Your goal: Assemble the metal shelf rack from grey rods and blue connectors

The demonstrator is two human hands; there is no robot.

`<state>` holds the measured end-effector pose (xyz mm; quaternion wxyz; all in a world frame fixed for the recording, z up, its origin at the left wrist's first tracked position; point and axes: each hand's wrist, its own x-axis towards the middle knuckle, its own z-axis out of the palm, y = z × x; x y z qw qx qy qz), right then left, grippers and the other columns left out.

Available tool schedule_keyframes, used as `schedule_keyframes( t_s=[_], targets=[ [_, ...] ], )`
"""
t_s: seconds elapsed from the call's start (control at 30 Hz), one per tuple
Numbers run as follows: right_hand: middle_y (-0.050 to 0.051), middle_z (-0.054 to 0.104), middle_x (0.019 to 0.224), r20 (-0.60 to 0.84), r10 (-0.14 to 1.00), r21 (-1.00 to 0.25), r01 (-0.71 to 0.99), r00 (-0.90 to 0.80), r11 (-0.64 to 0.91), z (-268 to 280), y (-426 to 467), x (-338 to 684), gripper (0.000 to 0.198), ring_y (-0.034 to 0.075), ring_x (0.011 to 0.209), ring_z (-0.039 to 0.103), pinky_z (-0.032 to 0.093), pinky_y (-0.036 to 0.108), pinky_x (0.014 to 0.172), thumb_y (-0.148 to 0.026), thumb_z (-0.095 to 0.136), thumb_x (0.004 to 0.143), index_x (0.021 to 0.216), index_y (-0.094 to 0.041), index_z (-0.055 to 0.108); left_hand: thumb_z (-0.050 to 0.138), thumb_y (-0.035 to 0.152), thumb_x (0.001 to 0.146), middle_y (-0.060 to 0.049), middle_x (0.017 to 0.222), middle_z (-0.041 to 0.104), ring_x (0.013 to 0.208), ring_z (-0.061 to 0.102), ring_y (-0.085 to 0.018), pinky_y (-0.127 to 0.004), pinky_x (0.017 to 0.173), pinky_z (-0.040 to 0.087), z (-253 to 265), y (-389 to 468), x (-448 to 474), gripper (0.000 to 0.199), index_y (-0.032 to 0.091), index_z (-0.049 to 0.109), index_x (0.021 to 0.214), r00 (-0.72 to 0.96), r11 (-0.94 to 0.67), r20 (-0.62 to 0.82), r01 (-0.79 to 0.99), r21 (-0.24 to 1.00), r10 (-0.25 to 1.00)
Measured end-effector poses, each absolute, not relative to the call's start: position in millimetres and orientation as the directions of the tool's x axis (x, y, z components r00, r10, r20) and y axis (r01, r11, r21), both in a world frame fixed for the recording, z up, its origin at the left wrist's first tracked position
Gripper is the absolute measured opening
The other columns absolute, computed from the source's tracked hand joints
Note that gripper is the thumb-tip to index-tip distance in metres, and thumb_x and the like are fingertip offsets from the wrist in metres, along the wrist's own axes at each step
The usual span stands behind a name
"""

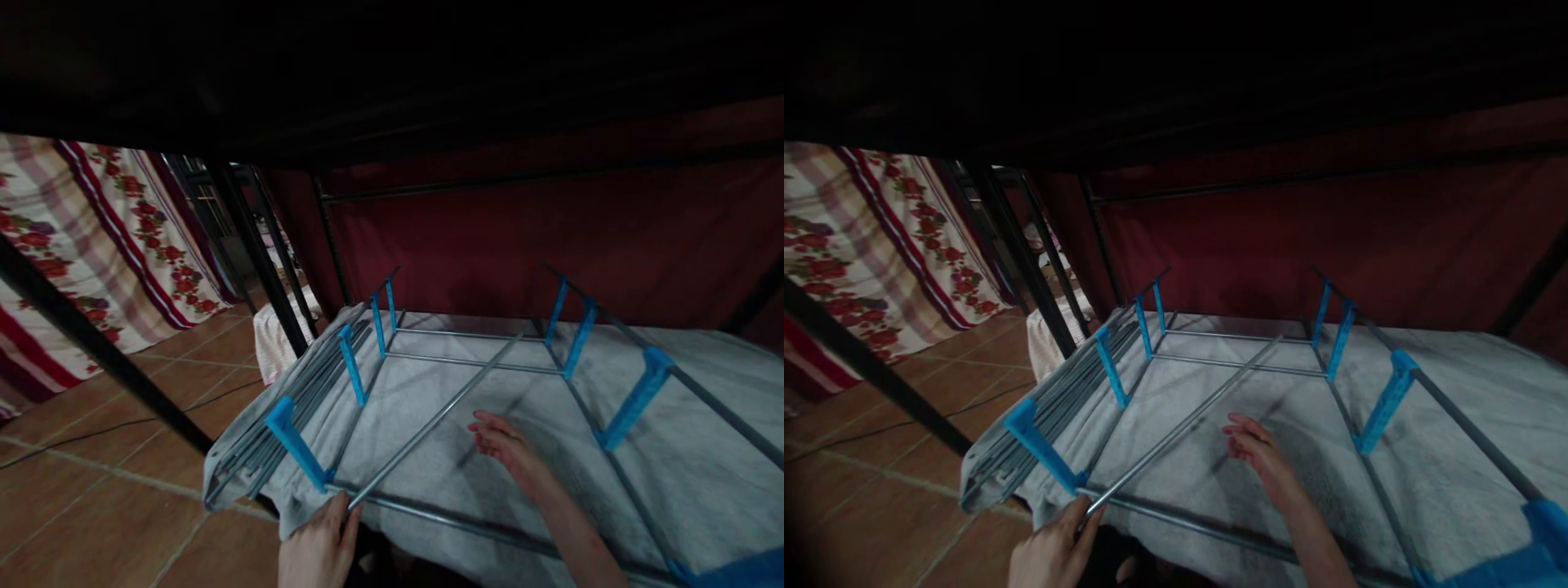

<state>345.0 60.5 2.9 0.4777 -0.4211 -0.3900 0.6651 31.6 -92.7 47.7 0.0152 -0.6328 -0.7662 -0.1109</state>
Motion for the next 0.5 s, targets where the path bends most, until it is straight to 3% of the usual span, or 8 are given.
schedule_keyframes(
  t_s=[0.13, 0.27, 0.5],
  targets=[
    [0.007, 0.071, 0.106, -0.255, 0.931, -0.764, -0.535, -0.262, -0.360, 10.2, 59.2, 345.5, 0.036, 0.018, 0.092, 0.067, 0.054, 0.031, 0.081, -0.026, 0.073, 0.072, 0.108, -0.021, 0.067, 0.038, 0.029, 0.096, -0.002, 0.079, 0.069, 0.076, 0.067, -0.020, -0.029, 0.063, 0.041, 58.7, -71.8, 42.3, 0.027, 0.022, 0.062, 0.086, -0.032, 0.030, 0.190, 0.999, 0.015, 0.981],
    [0.005, 0.072, 0.099, -0.302, 0.910, -0.646, -0.641, -0.285, -0.415, 2.2, 62.9, 345.6, 0.023, 0.015, 0.087, 0.067, 0.057, 0.027, 0.079, -0.022, 0.068, 0.077, 0.099, -0.019, 0.069, 0.042, 0.024, 0.093, -0.004, 0.084, 0.066, 0.082, 0.062, -0.021, -0.034, 0.073, 0.042, 61.2, -51.8, 41.8, 0.020, 0.020, 0.060, 0.086, 0.125, -0.114, 0.184, 0.991, -0.068, 0.975],
    [0.004, 0.072, 0.086, -0.421, 0.890, -0.654, -0.622, -0.175, -0.431, -22.7, 70.6, 341.8, 0.006, 0.012, 0.075, 0.068, 0.059, 0.023, 0.070, -0.017, 0.061, 0.082, 0.082, -0.018, 0.067, 0.041, 0.011, 0.092, -0.005, 0.093, 0.061, 0.085, 0.056, -0.019, -0.037, 0.085, 0.040, 42.9, -15.6, 37.6, 0.021, 0.018, 0.060, 0.095, 0.229, -0.209, 0.147, 0.968, -0.142, 0.962]
  ],
)
